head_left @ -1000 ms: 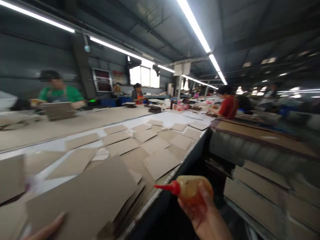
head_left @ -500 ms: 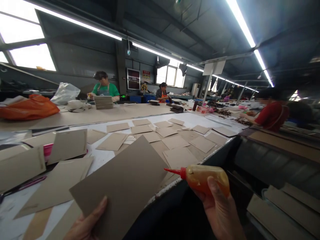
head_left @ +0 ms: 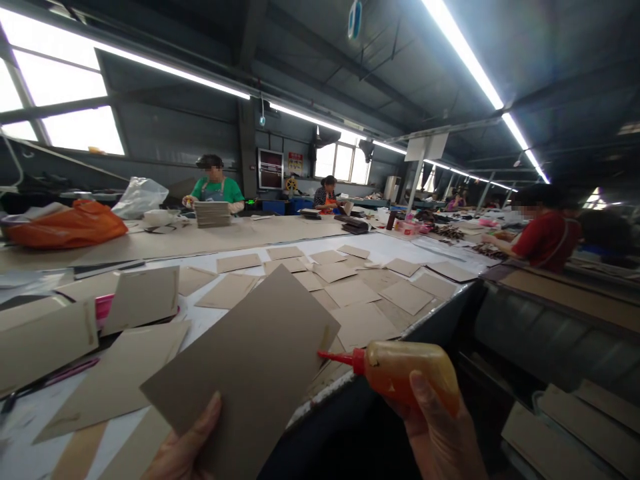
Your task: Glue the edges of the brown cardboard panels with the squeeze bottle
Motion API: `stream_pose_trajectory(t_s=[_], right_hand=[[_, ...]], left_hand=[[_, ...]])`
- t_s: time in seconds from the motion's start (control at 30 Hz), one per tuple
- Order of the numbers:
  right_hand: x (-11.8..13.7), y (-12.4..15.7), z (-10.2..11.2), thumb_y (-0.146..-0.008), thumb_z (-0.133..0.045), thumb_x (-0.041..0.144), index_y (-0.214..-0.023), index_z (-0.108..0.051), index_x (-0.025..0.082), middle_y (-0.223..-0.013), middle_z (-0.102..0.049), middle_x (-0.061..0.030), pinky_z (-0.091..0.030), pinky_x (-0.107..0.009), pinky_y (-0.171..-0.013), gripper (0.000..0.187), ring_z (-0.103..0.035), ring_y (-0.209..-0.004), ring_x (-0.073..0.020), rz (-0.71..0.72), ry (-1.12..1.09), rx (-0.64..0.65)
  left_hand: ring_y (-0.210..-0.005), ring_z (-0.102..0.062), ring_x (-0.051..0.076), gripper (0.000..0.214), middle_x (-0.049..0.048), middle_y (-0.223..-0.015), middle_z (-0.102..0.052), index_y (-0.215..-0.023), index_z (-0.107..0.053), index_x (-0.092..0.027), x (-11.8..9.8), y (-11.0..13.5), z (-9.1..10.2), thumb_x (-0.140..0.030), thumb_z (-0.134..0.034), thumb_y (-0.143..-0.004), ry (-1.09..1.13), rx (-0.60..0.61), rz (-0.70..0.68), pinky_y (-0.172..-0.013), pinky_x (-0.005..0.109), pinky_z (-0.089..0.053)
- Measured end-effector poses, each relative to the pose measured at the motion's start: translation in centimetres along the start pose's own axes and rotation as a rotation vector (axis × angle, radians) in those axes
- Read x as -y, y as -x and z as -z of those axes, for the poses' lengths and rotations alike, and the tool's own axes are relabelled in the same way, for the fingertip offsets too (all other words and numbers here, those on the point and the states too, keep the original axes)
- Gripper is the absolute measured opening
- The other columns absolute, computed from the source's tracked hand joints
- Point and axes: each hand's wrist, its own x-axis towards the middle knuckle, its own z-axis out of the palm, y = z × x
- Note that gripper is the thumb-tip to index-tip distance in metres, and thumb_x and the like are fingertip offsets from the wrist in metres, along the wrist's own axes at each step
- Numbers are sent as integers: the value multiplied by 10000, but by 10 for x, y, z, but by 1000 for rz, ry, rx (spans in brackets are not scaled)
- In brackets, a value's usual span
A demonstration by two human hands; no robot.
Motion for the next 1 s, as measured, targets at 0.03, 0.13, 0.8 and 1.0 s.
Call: stream_pose_trajectory(t_s=[0.03,0.13,0.8,1.0], right_hand=[[-1,2,1,-571,-837,308,-1107,-530,211,-955,-651,-31,-558,-290,-696,625,-625,-855,-211,-14,1,-8],[-4,7,6,-534,-855,321,-1104,-518,200,-930,-663,-47,-562,-292,-666,673,-636,-820,-223,-63,9,-41],[-12,30,9,-471,-872,303,-1092,-492,152,-797,-689,-59,-539,-237,-631,743,-641,-696,-181,-148,42,-37],[-3,16,7,-477,-864,282,-1120,-510,178,-862,-678,-54,-546,-275,-662,741,-644,-778,-218,-155,51,-27]], left_hand=[[-848,-660,305,553,85,-933,-710,-1265,-477,-214,1,2,-4,-122,-615,-737,14,4,-13,-753,450,-560],[-889,-651,297,483,68,-974,-703,-1262,-481,-252,2,10,-14,-99,-515,-805,63,43,-36,-756,455,-557],[-1062,-577,223,464,91,-1181,-612,-1302,-438,-225,15,30,-41,-131,-501,-852,145,197,-208,-938,369,-462],[-1090,-559,220,482,80,-1206,-598,-1303,-435,-246,18,29,-38,-153,-536,-841,136,236,-247,-948,365,-456]])
